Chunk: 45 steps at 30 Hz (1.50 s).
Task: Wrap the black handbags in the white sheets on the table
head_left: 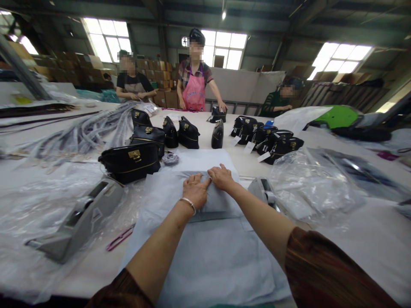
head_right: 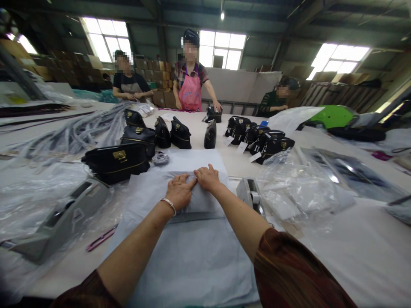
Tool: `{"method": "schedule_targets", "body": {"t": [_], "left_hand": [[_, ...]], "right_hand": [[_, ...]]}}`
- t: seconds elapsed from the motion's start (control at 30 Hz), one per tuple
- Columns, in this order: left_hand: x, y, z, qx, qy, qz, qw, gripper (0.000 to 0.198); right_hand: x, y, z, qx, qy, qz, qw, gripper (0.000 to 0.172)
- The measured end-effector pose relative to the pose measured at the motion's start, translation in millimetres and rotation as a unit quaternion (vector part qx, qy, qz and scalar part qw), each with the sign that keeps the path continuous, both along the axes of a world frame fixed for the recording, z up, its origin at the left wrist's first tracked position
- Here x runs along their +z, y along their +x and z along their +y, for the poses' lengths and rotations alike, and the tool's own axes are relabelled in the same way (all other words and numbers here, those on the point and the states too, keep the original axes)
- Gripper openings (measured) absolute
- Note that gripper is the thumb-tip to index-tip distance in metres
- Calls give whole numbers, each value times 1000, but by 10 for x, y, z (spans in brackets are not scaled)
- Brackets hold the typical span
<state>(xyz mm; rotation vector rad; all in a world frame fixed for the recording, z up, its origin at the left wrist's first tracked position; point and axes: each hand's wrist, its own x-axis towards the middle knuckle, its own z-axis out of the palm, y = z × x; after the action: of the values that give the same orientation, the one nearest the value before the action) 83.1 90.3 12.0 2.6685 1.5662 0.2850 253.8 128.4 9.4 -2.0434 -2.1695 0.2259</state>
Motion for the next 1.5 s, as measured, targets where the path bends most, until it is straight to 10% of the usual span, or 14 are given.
{"method": "schedule_targets", "body": {"t": [0.13, 0.27, 0.4, 0.6, 0.8, 1.07, 1.17, 1.3, 1.4, 1.5], "left_hand": [[1, -17, -5, 1, 7, -2, 1000, 53], [16, -10, -18, 0, 10, -12, 1000, 51], [13, -27, -5, -9, 20, -35, 999, 39], [-89, -483, 122, -115, 21, -80, 990, 45], [-430, -1007, 308, -49, -56, -159, 985, 63], [-650, -1015, 395, -72, -70, -258, 961, 73], [-695, -1026, 447, -79, -60, -269, 958, 73], [-778, -1018, 547, -93, -60, -276, 955, 77], [-805, -1003, 580, -102, -60, -283, 952, 80], [-795, -996, 577, -95, -52, -289, 951, 78]], "right_hand": [[61, 13, 161, -29, -47, 2, 998, 57], [48, -17, -36, -19, 104, 15, 994, 45], [-185, -98, -442, 127, 172, 65, 975, 45], [-482, -89, -596, 122, 141, 78, 979, 61], [-416, -105, -568, 105, 114, 63, 986, 61], [-66, 2, -801, 94, 147, 95, 980, 56], [254, 451, -1127, 21, 214, 131, 968, 50], [508, 1213, -1765, -239, 168, 199, 935, 30], [440, 1524, -2195, -422, 33, 332, 843, 17], [271, 1534, -2382, -462, -17, 426, 778, 15]]}}
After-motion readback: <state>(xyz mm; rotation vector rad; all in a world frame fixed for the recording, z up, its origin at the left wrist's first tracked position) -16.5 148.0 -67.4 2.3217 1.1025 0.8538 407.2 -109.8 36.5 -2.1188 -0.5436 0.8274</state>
